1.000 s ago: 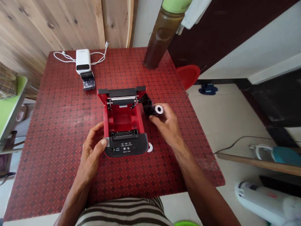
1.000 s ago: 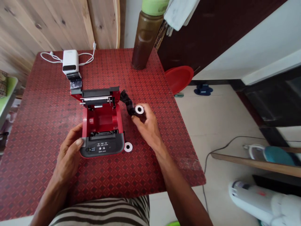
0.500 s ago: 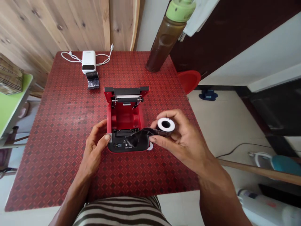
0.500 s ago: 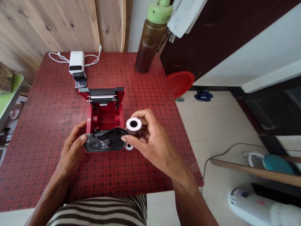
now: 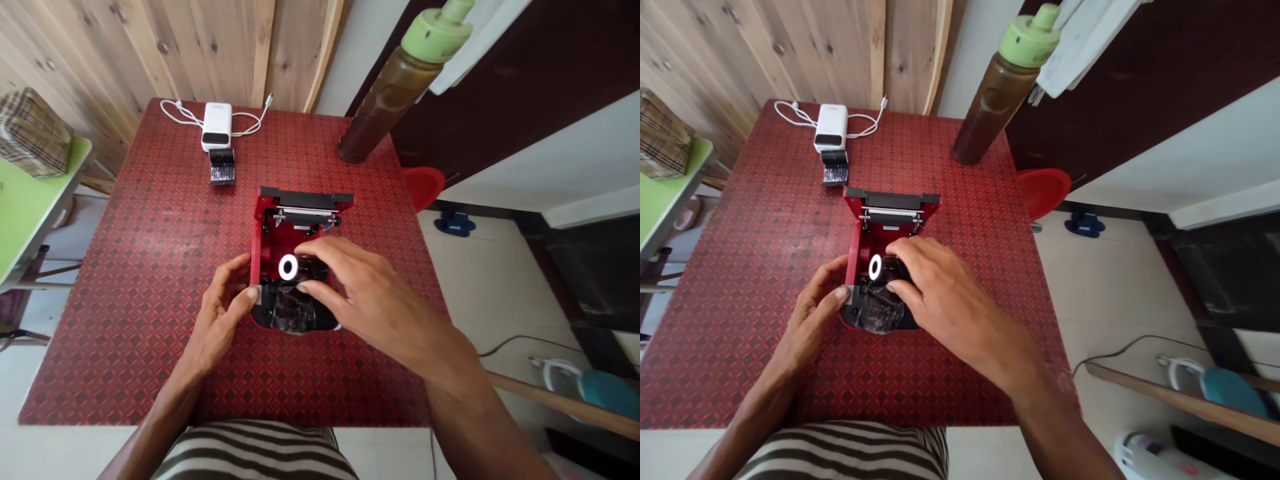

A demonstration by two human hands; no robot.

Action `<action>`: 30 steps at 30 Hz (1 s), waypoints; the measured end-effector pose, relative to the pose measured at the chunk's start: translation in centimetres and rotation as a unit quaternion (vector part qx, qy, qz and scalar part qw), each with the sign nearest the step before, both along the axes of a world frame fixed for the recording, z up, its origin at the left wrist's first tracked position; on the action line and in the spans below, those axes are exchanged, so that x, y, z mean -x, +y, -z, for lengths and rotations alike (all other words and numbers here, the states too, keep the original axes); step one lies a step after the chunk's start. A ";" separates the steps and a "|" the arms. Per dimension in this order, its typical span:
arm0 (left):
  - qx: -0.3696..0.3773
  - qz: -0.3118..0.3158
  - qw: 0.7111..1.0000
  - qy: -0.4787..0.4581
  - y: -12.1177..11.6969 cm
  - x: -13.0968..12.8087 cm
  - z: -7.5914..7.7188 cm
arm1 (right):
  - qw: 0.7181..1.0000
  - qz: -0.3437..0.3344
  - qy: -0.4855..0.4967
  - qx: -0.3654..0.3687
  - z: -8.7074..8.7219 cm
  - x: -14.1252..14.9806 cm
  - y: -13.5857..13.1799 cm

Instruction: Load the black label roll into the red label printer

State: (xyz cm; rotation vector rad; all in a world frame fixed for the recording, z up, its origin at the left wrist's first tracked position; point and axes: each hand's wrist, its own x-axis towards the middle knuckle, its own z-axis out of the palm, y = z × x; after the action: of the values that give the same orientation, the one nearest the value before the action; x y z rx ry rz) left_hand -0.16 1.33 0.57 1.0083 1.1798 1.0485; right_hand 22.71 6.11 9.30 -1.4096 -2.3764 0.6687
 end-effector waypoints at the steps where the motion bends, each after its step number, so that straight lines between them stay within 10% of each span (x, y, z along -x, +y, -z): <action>1: 0.001 0.000 1.000 -0.003 0.0 0.0 0.0 | 0.999 0.002 -0.041 -0.011 0.3 0.8 0.1; 20: 0.022 0.001 1.000 -0.003 -0.1 0.0 -0.4 | 0.964 -0.064 -0.242 -0.092 1.4 3.8 0.3; 30: 0.023 0.001 1.000 -0.002 -0.1 -0.1 -0.5 | 0.959 -0.052 -0.275 0.033 1.3 5.0 3.6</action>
State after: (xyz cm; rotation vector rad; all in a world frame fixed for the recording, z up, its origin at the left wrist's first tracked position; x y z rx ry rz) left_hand -0.11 1.26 1.02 0.9711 1.1944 1.0173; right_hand 17.73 9.73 7.99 -1.6839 -2.8863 0.4190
